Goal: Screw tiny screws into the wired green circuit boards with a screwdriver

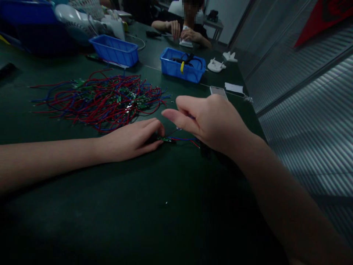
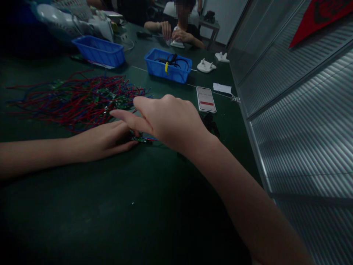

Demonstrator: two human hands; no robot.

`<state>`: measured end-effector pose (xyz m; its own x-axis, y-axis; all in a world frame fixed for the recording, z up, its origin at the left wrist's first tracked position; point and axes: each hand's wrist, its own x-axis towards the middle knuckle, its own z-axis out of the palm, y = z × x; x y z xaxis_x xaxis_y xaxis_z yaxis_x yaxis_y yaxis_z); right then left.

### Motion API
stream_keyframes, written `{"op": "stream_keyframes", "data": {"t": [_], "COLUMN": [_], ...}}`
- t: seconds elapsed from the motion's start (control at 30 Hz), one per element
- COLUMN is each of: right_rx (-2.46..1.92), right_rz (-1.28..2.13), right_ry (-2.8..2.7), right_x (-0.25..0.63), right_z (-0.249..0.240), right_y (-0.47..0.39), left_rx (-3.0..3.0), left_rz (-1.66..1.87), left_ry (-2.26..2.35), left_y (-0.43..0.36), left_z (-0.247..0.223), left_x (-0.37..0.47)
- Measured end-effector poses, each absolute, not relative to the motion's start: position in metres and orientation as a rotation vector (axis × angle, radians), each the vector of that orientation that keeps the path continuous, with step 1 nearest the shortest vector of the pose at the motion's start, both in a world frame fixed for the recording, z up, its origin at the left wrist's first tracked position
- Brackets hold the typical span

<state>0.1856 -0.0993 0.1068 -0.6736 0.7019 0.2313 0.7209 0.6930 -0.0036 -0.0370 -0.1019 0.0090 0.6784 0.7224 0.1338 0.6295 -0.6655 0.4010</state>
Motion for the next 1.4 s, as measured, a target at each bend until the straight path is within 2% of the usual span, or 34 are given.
{"op": "stream_keyframes", "data": {"t": [0.2,0.57,0.7,0.93,1.3,1.4], "right_rx": [-1.043,-1.142,-1.133,-0.995,-1.096,-1.177], "right_rz": [0.158,-0.245,-0.22,0.037,-0.447,-0.318], "right_ry": [-2.71,-2.686,-2.652,-2.704,-2.643,-2.608], "right_x": [0.185,0.183,0.182,0.182,0.178,0.176], "right_z": [0.109,0.104,0.101,0.104,0.102,0.099], "right_y": [-0.108,-0.1,-0.102,-0.107,-0.11,-0.109], "left_rx": [2.55,2.586,2.601,2.575,2.552,2.573], "left_rz": [0.381,0.385,0.393,0.36,0.282,0.299], "left_ry": [1.073,1.076,1.05,1.069,1.079,1.061], "left_y": [-0.101,-0.102,-0.101,-0.102,-0.105,-0.104], "left_z": [0.011,0.01,0.007,0.009,0.013,0.012], "left_x": [-0.036,-0.037,-0.037,-0.036,-0.036,-0.037]}}
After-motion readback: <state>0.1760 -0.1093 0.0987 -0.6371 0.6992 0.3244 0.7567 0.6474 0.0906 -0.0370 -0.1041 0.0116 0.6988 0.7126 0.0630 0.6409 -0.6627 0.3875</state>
